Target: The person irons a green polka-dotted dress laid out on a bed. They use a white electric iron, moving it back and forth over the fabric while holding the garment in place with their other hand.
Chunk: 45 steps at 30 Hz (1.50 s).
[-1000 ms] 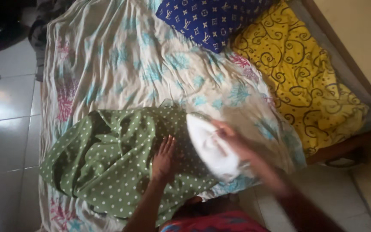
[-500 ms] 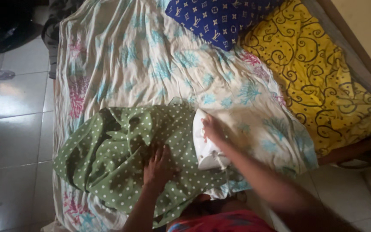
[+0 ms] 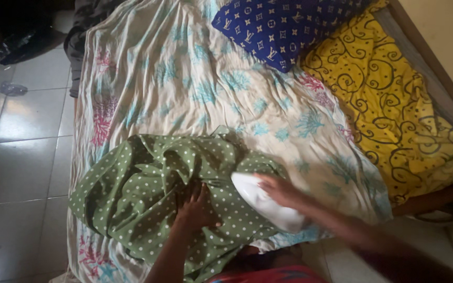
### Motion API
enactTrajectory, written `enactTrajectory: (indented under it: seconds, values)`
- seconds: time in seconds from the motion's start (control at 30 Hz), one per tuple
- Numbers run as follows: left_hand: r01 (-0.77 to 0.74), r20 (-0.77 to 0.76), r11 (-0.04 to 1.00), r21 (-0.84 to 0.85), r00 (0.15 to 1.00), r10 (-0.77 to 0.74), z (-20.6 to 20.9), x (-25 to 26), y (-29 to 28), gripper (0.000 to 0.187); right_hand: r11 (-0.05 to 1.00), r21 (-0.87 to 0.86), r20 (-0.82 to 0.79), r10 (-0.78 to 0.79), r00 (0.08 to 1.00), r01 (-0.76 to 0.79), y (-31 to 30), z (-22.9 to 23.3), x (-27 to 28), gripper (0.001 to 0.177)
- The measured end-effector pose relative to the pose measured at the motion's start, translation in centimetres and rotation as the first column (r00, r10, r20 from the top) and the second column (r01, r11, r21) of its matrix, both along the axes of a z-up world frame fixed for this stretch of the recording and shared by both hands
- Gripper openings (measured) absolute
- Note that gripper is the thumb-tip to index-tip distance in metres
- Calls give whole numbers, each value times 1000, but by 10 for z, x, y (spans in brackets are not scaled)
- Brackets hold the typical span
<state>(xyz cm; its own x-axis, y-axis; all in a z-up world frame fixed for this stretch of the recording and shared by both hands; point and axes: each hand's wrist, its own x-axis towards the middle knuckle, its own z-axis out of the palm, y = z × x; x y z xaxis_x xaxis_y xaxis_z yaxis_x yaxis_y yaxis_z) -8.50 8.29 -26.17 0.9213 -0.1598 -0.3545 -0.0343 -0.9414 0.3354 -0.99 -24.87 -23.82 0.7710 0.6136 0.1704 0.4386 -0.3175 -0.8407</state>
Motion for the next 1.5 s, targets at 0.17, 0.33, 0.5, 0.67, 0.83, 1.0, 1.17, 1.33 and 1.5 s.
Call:
enactTrajectory:
  seconds: [0.17, 0.33, 0.5, 0.67, 0.83, 1.0, 1.17, 1.33, 1.5]
  values:
    - [-63, 124, 968, -244, 988, 95, 6, -8, 4, 150, 803, -360, -315, -584, 748, 476, 72, -17, 33, 48]
    - [-309, -51, 943, -126, 951, 305, 20, -26, 0, 138, 727, -303, -454, -679, 577, 616, 96, 2, 51, 41]
    - [-15, 288, 998, 66, 958, -5, 13, -37, -14, 117, 876, -228, -591, -471, 655, 424, 69, 28, 42, 39]
    - [-243, -153, 953, -181, 964, 217, -9, -40, -4, 122, 971, -229, -726, -129, 675, -61, 23, 54, 30, 47]
    - [-184, -23, 963, -196, 983, 183, -32, -37, 9, 138, 939, -279, -731, -70, 679, -203, 11, 61, 14, 53]
    - [-219, -37, 943, -249, 976, 216, -52, -34, 10, 148, 873, -479, -291, -253, 923, 89, 38, 27, 0, 46]
    - [-196, 12, 948, -251, 979, 205, -59, -35, 12, 151, 927, -288, -179, -297, 938, 239, 74, 7, 11, 43]
    - [-142, 170, 944, -298, 965, 199, -61, -35, 12, 145, 894, -447, -542, -282, 792, 12, 62, 27, 22, 50]
    - [-282, 5, 912, -298, 955, 296, -55, -42, 13, 133, 802, -507, -573, -40, 819, -315, 27, 43, 5, 55]
